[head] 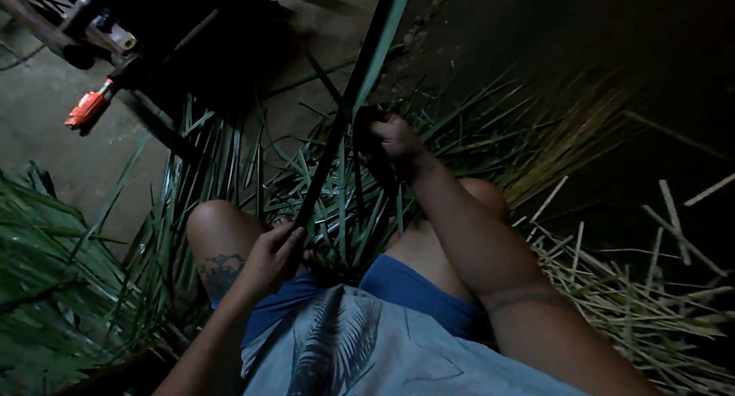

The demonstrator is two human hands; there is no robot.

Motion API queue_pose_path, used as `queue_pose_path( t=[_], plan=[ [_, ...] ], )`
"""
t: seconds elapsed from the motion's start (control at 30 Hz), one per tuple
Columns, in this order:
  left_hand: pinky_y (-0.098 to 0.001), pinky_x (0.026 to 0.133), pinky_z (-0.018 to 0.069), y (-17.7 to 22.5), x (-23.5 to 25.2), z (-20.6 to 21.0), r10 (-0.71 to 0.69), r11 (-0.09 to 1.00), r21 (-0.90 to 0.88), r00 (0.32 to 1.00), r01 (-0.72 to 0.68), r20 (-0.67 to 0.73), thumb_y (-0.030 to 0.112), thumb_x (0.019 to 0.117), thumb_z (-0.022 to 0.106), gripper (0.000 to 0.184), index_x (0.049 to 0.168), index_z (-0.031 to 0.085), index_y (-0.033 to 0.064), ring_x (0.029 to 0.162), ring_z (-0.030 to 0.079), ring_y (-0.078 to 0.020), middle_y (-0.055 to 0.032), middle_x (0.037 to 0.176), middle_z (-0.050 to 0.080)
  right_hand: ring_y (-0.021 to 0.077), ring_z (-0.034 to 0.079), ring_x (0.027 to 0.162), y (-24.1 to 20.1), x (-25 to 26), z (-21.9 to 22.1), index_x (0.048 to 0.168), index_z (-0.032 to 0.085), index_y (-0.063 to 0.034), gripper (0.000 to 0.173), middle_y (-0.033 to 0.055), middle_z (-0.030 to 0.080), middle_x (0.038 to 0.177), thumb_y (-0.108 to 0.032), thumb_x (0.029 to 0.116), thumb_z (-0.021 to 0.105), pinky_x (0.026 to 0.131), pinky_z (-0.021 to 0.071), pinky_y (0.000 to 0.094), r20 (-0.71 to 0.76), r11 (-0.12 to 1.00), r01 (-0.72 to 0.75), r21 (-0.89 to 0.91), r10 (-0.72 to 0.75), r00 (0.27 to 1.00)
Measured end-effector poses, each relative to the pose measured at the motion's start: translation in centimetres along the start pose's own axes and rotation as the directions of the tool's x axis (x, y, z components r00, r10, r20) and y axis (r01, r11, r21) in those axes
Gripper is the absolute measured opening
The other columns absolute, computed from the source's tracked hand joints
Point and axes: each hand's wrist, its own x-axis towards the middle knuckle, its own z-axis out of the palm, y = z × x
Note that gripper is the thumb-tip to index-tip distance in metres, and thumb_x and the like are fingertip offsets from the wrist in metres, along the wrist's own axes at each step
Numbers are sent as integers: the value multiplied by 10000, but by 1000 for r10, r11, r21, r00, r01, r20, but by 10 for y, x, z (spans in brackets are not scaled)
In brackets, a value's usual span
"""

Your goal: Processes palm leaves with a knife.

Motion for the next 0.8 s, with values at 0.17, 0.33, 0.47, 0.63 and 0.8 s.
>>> queue_pose_path(
  t=[0.17,0.33,0.47,0.63,0.8],
  plan=[
    [-238,472,515,-8,-13,-11,-51,999,9,999,50,18,300,1109,441,321,1186,666,85,533,591,-105,-41,832,696,116,548,487,4,6,-4,1121,628,-66,229,31,577,647,-181,1089,433,475,525,284,-46,1000,-6,26,7,999],
    [-231,462,499,-20,-25,-27,-88,995,-34,993,91,73,312,1101,450,316,1155,670,93,532,581,-112,-60,855,696,118,544,501,7,12,-13,1204,627,-73,262,39,573,678,-206,1102,425,479,520,280,-100,998,-7,55,13,995],
    [-244,492,502,-31,-36,-44,-174,985,21,978,173,115,352,1096,441,349,1247,670,136,575,588,-116,-46,864,693,126,549,497,5,16,-22,1195,620,-67,250,48,572,680,-211,1098,440,478,531,291,-168,996,7,87,8,986],
    [-241,477,492,-50,-55,-68,-252,967,0,955,255,156,313,1101,421,355,1250,670,109,545,565,-108,-60,824,681,124,550,500,0,19,-35,1142,629,-77,261,39,564,654,-233,1105,423,481,525,282,-251,993,23,118,7,968],
    [-243,515,518,-57,-74,-96,-366,929,9,919,369,148,271,1105,402,312,1180,661,115,582,596,-94,-36,807,685,125,549,520,-4,26,-53,1197,603,-95,256,36,567,689,-254,1107,423,492,518,283,-285,995,22,102,8,959]
  ],
)
